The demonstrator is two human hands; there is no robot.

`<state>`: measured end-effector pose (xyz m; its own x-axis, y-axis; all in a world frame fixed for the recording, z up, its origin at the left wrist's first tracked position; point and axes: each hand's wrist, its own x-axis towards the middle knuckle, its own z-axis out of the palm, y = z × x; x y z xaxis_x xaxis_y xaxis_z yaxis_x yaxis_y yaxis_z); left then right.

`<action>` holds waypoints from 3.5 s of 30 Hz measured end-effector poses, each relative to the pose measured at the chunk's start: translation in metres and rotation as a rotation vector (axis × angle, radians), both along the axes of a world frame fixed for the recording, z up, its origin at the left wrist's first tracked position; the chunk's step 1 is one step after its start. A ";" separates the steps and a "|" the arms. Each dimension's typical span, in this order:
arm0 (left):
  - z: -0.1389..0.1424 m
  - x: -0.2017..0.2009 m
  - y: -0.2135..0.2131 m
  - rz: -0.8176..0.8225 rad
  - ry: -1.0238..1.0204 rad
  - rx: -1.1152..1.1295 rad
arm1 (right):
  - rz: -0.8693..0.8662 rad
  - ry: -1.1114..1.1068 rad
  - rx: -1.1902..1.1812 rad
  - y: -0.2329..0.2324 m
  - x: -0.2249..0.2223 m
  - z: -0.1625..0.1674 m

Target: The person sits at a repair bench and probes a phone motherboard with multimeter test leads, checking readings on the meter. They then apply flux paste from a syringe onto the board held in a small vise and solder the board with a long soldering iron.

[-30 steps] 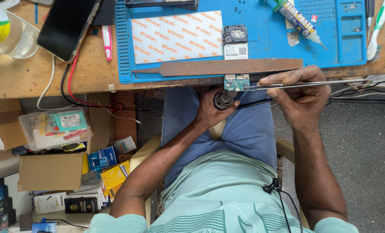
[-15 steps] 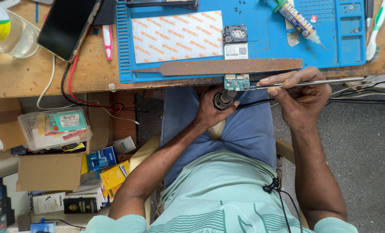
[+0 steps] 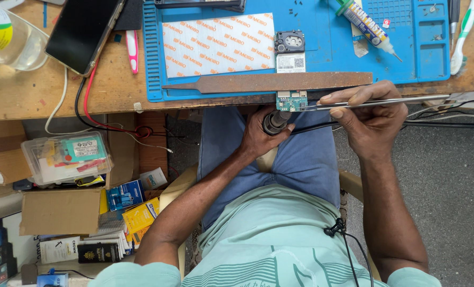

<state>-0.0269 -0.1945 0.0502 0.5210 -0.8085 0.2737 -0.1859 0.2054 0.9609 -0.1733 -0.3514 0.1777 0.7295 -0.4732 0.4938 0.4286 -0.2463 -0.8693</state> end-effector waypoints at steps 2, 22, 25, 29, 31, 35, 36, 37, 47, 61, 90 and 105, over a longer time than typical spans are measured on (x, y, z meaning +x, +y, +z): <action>-0.001 0.000 0.000 -0.001 0.006 0.005 | 0.003 -0.012 -0.006 -0.001 0.000 -0.001; 0.000 0.000 0.000 0.000 -0.001 0.011 | -0.016 0.022 0.009 0.003 -0.001 0.003; 0.000 0.000 0.001 -0.003 0.006 0.019 | -0.015 0.022 0.009 0.003 -0.001 0.002; 0.001 -0.001 0.001 -0.007 0.022 0.034 | -0.012 0.018 0.004 0.003 -0.001 0.001; 0.002 -0.001 0.002 -0.001 0.023 0.026 | -0.010 0.020 0.005 0.003 -0.001 0.001; 0.003 0.000 0.002 -0.005 -0.001 0.044 | -0.009 0.017 0.001 0.002 -0.001 0.001; 0.003 0.000 0.002 -0.004 -0.003 0.031 | -0.008 0.016 0.001 0.002 -0.001 0.001; 0.003 0.000 0.002 -0.003 -0.005 0.017 | -0.008 0.016 0.000 0.001 -0.001 0.001; 0.002 0.000 0.001 0.001 -0.006 0.005 | -0.006 0.014 -0.008 0.000 -0.001 0.000; 0.000 -0.001 0.001 -0.001 -0.005 -0.004 | 0.006 0.007 -0.004 -0.001 -0.001 -0.001; -0.001 -0.001 -0.001 -0.021 0.011 0.020 | 0.005 0.013 -0.007 -0.001 -0.001 0.000; 0.001 -0.001 0.000 -0.011 0.000 0.006 | 0.007 0.017 -0.030 0.000 0.000 0.002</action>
<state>-0.0284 -0.1941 0.0510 0.5116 -0.8160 0.2693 -0.1839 0.2021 0.9619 -0.1735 -0.3512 0.1797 0.7411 -0.4533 0.4954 0.4156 -0.2698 -0.8686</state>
